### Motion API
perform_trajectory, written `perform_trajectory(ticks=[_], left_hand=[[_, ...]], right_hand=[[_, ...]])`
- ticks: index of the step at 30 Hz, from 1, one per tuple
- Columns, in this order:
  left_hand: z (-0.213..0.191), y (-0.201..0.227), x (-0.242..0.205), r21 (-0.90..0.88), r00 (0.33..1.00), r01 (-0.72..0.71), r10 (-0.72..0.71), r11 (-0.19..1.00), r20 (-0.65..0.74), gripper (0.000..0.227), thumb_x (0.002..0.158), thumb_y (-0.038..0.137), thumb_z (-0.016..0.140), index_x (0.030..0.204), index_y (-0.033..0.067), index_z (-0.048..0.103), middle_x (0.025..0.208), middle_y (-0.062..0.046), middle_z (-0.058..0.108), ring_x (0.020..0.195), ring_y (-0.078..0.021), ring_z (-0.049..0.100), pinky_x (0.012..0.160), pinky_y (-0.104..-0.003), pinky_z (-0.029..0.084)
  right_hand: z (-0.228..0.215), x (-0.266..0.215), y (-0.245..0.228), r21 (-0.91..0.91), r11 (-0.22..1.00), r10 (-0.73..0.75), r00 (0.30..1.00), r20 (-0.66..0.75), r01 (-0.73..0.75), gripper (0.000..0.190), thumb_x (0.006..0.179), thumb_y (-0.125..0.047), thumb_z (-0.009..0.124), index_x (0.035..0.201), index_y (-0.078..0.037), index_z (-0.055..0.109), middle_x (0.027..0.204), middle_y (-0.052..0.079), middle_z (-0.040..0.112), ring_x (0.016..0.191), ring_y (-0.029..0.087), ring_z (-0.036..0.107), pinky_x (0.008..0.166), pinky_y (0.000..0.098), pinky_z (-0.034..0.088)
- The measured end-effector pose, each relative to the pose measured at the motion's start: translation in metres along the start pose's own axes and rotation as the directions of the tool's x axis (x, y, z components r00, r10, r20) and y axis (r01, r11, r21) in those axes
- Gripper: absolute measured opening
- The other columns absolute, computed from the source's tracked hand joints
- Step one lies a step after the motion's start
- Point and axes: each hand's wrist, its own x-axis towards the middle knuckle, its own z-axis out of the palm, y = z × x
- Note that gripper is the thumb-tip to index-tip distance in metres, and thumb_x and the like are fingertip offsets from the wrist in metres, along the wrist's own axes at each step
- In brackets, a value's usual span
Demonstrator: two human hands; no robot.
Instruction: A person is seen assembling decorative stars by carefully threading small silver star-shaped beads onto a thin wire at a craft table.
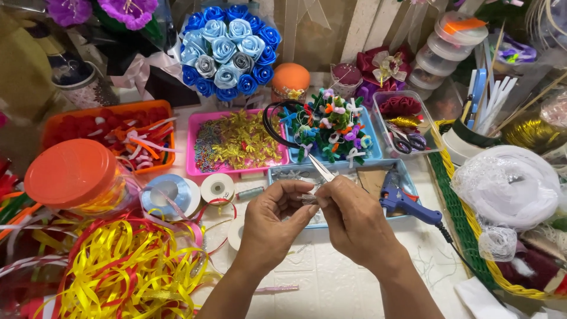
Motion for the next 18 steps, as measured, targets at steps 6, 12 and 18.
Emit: perform_trajectory(ticks=[6, 12, 18], left_hand=[[-0.0024, 0.0043, 0.0003, 0.086, 0.999, 0.008, -0.005, 0.996, -0.033, 0.021, 0.084, 0.006, 0.080, 0.104, 0.0060, 0.076, 0.085, -0.003, 0.073, 0.079, -0.0096, 0.068, 0.075, -0.024, 0.061], [-0.0039, -0.0010, 0.0014, -0.006, 0.999, -0.038, 0.039, 0.999, 0.030, 0.017, 0.086, 0.007, 0.079, 0.102, 0.0053, 0.075, 0.089, -0.004, 0.074, 0.081, -0.0097, 0.068, 0.076, -0.023, 0.061], [-0.0046, -0.0053, 0.0030, -0.008, 0.999, -0.038, 0.038, 0.999, 0.024, 0.006, 0.089, 0.005, 0.076, 0.094, 0.0062, 0.074, 0.084, -0.003, 0.072, 0.077, -0.0093, 0.065, 0.071, -0.024, 0.057]], right_hand=[[-0.0024, -0.0012, -0.0020, 0.062, 0.993, 0.098, 0.995, 0.031, -0.100, 0.009, 0.101, -0.003, 0.054, 0.094, -0.008, 0.055, 0.076, 0.003, 0.051, 0.063, 0.017, 0.045, 0.060, 0.0305, 0.037], [-0.0039, -0.0021, -0.0042, 0.077, 0.989, 0.126, 0.991, 0.050, -0.129, 0.009, 0.099, -0.002, 0.055, 0.093, -0.009, 0.057, 0.077, 0.003, 0.054, 0.065, 0.017, 0.047, 0.060, 0.0295, 0.039], [-0.0024, -0.0012, -0.0041, 0.080, 0.993, 0.089, 0.996, 0.032, -0.092, 0.007, 0.097, -0.001, 0.058, 0.096, -0.007, 0.061, 0.077, 0.005, 0.057, 0.063, 0.017, 0.051, 0.058, 0.0299, 0.040]])
